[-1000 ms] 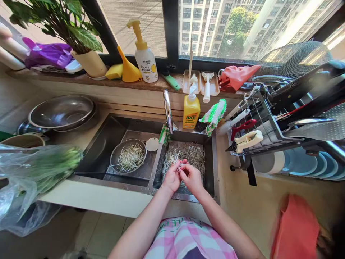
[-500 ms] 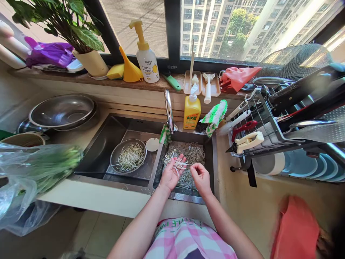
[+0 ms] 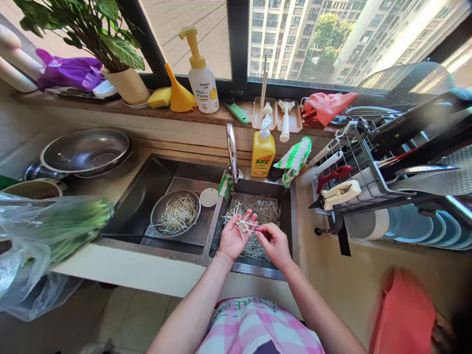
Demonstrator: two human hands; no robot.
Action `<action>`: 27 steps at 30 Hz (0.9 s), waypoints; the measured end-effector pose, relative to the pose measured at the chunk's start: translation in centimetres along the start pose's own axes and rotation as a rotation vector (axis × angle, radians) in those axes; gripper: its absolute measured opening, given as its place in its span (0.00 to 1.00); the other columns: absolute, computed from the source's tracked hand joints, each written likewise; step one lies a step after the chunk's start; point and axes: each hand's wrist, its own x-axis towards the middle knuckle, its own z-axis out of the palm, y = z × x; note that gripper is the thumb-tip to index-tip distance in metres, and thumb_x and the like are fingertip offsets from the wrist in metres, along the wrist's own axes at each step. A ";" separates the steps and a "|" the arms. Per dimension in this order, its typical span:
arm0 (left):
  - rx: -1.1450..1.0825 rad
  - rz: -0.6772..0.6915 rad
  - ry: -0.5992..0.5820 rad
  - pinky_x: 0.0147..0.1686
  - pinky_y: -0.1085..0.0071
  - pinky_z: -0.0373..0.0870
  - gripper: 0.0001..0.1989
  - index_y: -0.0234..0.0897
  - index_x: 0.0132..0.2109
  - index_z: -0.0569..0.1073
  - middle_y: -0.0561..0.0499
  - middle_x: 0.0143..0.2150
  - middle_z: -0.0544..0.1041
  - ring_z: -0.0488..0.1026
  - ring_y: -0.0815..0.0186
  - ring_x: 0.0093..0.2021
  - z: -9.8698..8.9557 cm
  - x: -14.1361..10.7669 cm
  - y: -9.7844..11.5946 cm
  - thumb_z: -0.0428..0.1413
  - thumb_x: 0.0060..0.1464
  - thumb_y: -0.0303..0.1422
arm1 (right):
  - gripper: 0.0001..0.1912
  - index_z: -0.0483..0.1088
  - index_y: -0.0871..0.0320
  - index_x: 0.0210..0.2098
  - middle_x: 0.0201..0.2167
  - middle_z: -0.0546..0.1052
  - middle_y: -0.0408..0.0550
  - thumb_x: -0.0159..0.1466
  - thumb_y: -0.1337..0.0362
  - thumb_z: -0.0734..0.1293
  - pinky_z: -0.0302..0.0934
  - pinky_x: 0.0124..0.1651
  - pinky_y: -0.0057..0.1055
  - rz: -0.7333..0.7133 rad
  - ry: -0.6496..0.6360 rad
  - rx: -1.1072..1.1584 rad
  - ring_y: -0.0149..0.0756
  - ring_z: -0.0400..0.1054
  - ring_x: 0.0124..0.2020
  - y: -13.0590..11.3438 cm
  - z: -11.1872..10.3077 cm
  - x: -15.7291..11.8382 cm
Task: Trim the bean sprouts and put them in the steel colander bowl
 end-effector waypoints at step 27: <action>-0.034 -0.167 -0.128 0.45 0.63 0.64 0.13 0.33 0.33 0.72 0.43 0.51 0.70 0.67 0.58 0.50 0.2 -0.3 -0.7 0.44 0.55 0.33 | 0.06 0.69 0.56 0.32 0.31 0.69 0.46 0.60 0.66 0.61 0.58 0.31 0.23 -0.184 -0.178 -0.281 0.29 0.64 0.29 -0.8 -1.7 1.3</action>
